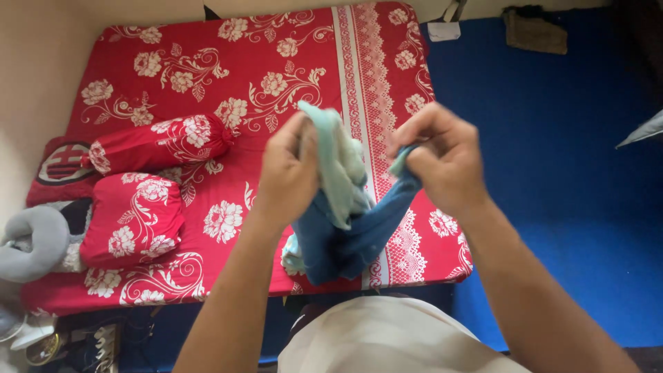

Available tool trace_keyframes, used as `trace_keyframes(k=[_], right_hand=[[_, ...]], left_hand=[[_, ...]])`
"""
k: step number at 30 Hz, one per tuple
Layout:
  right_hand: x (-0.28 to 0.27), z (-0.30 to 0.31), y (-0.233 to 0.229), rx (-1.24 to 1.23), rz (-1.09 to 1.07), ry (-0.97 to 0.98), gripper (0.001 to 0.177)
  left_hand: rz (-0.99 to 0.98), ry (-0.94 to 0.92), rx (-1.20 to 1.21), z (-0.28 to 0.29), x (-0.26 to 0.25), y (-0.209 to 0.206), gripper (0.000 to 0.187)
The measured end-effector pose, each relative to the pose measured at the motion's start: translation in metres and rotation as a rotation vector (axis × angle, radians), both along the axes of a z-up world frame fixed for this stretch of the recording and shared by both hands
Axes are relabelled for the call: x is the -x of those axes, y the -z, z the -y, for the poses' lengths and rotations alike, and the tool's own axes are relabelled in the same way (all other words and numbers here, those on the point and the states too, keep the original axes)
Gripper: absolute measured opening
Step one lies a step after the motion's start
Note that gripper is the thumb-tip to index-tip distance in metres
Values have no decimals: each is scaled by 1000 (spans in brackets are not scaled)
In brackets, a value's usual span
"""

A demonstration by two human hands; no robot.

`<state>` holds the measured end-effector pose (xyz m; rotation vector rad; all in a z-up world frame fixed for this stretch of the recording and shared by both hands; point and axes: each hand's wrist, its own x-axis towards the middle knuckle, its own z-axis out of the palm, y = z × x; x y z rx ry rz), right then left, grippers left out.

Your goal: The person picks up a crumpled blue and light green towel from a chair, shakes it out, and folds it into a neat rectangle on a red floral bedspread. The folded towel is then placed on the bed.

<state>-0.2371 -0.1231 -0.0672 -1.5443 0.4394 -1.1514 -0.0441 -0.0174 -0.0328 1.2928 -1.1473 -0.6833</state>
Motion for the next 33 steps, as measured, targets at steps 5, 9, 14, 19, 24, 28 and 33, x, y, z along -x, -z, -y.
trace_keyframes(k=[5, 9, 14, 19, 24, 28, 33], right_hand=[[-13, -22, 1, -51, -72, -109, 21], [-16, -23, -3, -6, -102, -89, 18], [-13, -37, -26, -7, -67, -37, 13], [-25, -40, -16, -44, -22, -33, 17], [-37, -31, -20, -29, 173, 253, 21], [-51, -42, -43, 28, 148, 400, 21], [-58, -60, -59, -207, 176, 339, 19]], left_hand=[[-2, 176, -102, 0, 10, 7, 46], [46, 152, -140, -6, 17, -6, 36], [-51, 138, -78, -10, 6, 13, 17], [-149, 244, 35, -2, 17, 27, 23], [72, 179, 5, 0, 26, 31, 12], [128, 189, -12, -8, 18, 20, 13], [379, 368, 141, -23, 1, -11, 30]])
